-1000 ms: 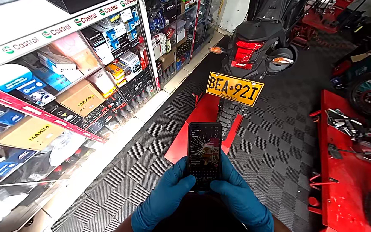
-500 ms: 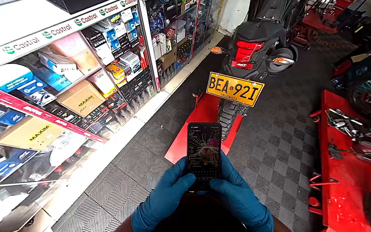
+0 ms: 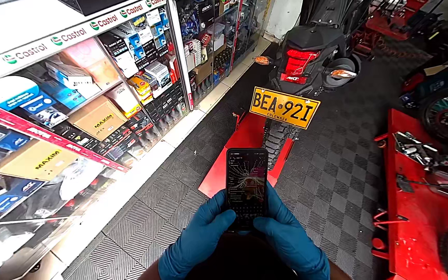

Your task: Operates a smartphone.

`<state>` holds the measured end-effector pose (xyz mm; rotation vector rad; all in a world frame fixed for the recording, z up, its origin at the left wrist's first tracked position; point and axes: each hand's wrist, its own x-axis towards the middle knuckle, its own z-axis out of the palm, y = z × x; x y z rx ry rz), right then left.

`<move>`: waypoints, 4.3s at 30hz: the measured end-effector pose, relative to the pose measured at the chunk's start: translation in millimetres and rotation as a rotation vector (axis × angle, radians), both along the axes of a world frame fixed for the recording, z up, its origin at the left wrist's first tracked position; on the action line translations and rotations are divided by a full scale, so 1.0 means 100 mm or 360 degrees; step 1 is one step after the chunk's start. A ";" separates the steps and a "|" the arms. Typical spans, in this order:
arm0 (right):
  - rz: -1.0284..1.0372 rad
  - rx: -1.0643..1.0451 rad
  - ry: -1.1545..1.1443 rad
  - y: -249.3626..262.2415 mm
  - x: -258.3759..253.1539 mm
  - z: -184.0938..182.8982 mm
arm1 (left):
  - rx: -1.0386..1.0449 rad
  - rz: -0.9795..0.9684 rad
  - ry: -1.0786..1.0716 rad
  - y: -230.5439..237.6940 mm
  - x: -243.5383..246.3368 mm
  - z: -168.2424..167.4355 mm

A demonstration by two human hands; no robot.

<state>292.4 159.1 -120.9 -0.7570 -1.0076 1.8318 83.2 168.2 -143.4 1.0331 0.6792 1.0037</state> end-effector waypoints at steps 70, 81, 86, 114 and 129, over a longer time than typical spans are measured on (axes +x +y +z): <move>-0.0074 0.0032 -0.0008 -0.12 0.10 -0.01 | -0.0124 0.0021 -0.0078 -0.11 0.19 0.09; -0.0101 0.0020 -0.0042 -0.15 0.09 0.02 | -0.0143 0.0070 -0.0059 -0.13 0.24 0.10; -0.0129 0.0021 -0.0077 -0.16 0.05 0.06 | -0.0144 0.0061 -0.0021 -0.13 0.25 0.12; -0.0079 0.0028 -0.0010 -0.07 0.09 0.01 | -0.0030 -0.0038 -0.0052 -0.05 0.15 0.04; -0.0089 0.0012 -0.0037 -0.05 0.05 0.08 | -0.0055 0.0013 -0.0014 -0.04 0.17 0.09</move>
